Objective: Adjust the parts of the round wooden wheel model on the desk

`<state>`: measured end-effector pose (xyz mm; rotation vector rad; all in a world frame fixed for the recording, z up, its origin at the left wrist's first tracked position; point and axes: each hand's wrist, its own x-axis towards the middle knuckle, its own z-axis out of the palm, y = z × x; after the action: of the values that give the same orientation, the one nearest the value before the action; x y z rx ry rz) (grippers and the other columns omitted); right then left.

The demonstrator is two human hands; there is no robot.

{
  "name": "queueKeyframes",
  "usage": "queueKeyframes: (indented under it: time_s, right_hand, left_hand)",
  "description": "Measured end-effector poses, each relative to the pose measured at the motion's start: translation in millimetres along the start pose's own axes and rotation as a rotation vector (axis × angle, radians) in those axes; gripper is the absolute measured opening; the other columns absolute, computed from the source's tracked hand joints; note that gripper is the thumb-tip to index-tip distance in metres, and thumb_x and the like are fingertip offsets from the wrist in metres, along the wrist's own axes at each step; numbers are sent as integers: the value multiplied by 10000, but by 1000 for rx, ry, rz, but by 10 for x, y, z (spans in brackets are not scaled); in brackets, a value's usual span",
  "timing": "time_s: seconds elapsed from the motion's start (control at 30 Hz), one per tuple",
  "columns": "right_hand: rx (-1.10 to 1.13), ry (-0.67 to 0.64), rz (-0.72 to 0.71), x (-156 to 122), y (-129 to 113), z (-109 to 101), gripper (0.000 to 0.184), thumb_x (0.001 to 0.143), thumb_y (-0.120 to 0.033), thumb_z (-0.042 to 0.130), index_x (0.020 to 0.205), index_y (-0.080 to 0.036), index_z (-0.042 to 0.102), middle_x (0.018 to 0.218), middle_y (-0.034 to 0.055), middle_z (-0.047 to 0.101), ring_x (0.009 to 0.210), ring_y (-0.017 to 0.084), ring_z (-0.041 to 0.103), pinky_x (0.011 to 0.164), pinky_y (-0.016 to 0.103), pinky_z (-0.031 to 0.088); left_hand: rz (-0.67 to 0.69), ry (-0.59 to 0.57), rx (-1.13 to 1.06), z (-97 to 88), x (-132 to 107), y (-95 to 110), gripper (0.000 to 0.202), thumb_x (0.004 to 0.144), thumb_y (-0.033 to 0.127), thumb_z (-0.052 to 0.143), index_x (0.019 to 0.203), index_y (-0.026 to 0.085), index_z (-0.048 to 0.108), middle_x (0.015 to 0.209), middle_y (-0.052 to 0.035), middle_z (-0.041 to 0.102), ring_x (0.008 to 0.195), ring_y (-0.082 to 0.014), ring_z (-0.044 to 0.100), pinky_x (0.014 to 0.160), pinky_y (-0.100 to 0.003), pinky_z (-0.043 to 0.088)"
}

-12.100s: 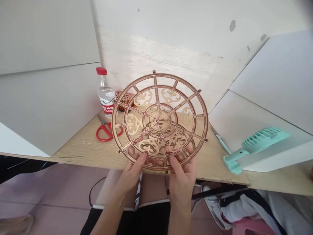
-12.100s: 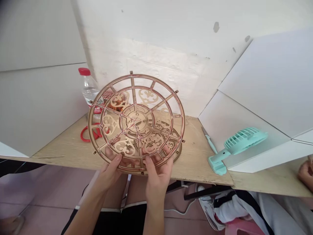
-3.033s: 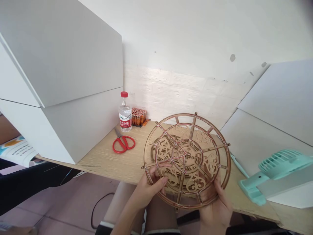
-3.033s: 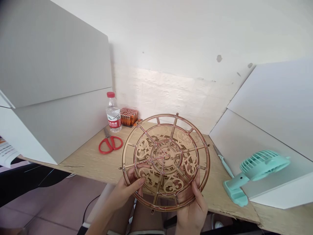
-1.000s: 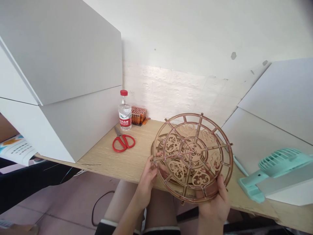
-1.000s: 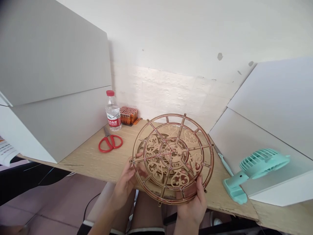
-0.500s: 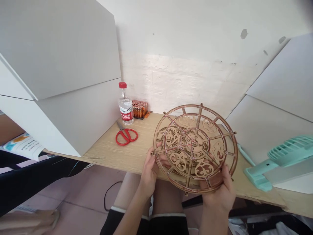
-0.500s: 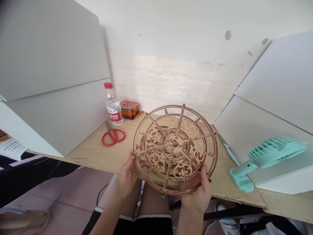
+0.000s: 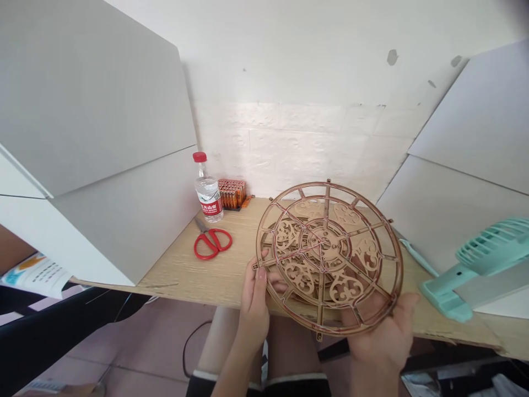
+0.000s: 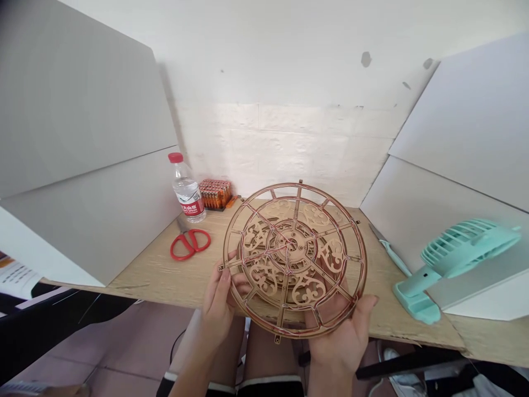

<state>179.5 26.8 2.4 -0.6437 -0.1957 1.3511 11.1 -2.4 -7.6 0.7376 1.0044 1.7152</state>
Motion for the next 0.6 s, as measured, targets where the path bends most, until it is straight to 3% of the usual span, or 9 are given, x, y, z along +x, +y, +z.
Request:
queueKeyframes:
  time_s: [0.17, 0.4, 0.6]
  right_hand:
    - [24, -33, 22, 0, 2, 27, 696, 763, -731, 460, 1264, -257, 559, 1289, 81, 585, 1114, 224, 588, 736, 351, 565]
    - [-49, 67, -88, -18, 55, 119, 616, 797, -667, 479, 1251, -262, 570, 1277, 71, 590, 1136, 229, 571, 884, 406, 512]
    - [-55, 31, -63, -37, 45, 151, 651, 778, -713, 449, 1240, -273, 580, 1241, 73, 611, 1143, 229, 565, 896, 427, 497]
  left_hand:
    - [0, -27, -26, 20, -24, 42, 596, 878, 475, 522, 1367, 200, 319, 854, -63, 690, 765, -192, 662, 645, -279, 504]
    - [13, -16, -8, 29, -45, 41, 603, 881, 487, 509, 1372, 198, 310, 855, -72, 704, 807, -219, 674, 712, -333, 525]
    - [8, -32, -2, 22, -47, 57, 609, 884, 489, 498, 1375, 189, 298, 861, -93, 704, 812, -234, 674, 741, -357, 525]
